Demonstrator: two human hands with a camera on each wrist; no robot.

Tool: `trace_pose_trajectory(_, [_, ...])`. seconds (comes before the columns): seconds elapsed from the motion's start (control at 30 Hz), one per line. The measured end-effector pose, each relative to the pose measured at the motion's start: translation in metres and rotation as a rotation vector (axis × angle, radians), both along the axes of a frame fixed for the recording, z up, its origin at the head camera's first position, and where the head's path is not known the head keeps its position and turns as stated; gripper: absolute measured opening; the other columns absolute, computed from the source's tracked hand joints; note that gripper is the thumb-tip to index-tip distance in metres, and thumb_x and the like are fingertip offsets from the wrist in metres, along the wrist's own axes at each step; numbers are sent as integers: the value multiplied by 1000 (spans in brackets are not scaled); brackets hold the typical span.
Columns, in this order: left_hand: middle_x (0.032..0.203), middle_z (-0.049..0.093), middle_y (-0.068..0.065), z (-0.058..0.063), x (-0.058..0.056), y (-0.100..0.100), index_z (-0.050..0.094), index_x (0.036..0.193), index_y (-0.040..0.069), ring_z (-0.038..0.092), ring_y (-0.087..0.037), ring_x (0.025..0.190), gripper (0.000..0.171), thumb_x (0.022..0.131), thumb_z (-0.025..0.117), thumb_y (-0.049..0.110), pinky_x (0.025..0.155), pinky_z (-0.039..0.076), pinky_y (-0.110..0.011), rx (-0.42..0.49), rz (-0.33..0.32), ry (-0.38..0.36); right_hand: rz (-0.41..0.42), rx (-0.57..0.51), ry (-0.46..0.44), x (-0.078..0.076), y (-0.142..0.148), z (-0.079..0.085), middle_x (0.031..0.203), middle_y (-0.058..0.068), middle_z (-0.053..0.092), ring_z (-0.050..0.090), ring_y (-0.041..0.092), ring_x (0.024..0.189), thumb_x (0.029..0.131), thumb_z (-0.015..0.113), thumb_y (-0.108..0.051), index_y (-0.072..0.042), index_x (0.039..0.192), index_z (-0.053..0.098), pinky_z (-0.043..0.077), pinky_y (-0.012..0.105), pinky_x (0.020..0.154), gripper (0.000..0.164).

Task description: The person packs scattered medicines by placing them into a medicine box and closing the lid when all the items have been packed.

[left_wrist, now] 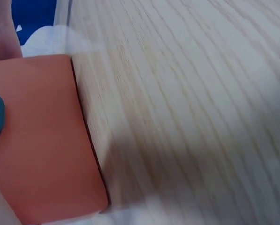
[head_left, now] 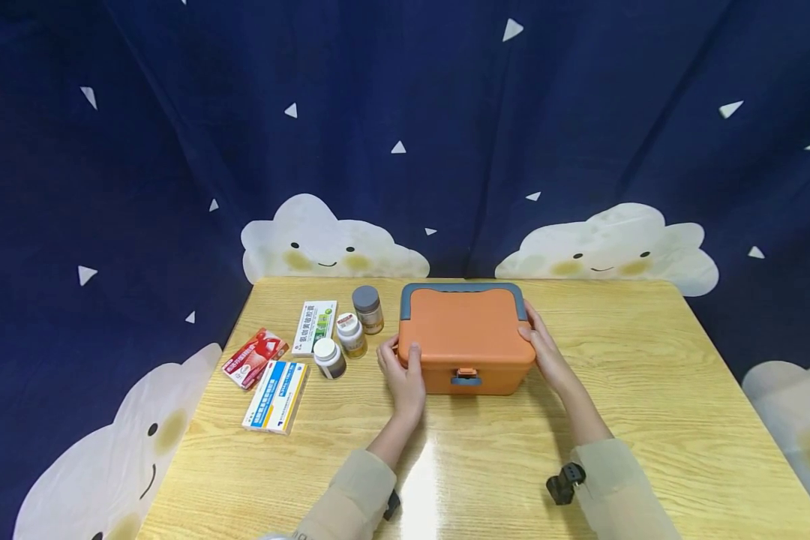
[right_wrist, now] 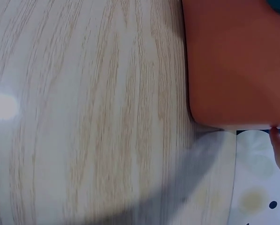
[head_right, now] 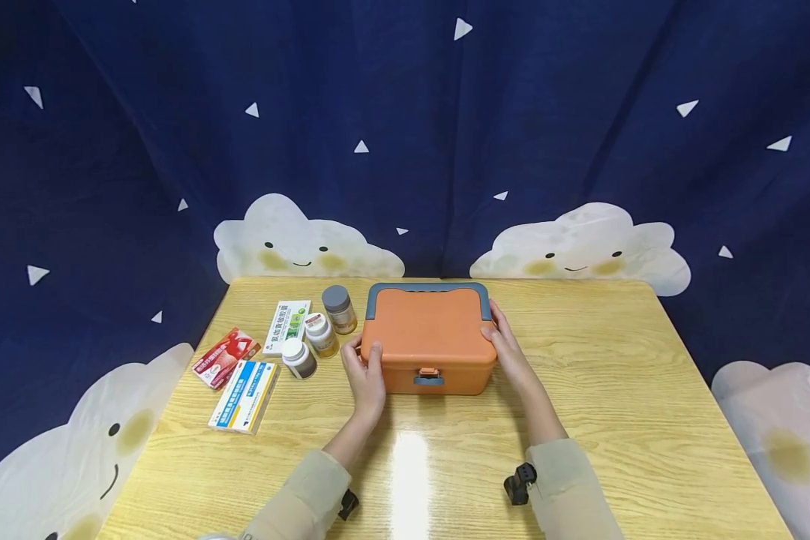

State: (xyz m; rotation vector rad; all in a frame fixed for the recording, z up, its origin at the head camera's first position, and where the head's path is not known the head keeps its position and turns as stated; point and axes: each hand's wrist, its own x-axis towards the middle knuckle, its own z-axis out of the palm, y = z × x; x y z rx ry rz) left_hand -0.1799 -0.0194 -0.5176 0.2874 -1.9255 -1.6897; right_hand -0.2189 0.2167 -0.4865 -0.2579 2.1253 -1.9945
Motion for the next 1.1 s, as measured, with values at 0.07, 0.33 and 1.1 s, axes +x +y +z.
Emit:
trace_pose_trajectory(0.07, [106,45,-10,-1,0,-3,48,113,2,42,-21,100,34,85,56,20,88,35,-38,-49,-15,-10,18,38,8,-2,3,-4,153,7,1,8,27,137,98,32,-27,-24,148,-1,15,51,106,60])
trace_pose_trajectory(0.33, [125,46,-15,0,-6,-22,42,129,3,42,-30,116,54,85,54,32,96,34,-47,-295,-135,-9,27,212,24,0,10,-7,151,16,4,11,36,136,98,29,-39,-24,148,-3,16,59,103,61])
trace_pose_trajectory(1.1, [152,9,-10,3,-39,-84,11,147,15,11,-27,138,98,76,35,77,103,20,-56,-706,-684,87,86,246,292,25,16,5,152,13,1,3,40,136,88,56,-7,-18,148,2,9,68,98,81])
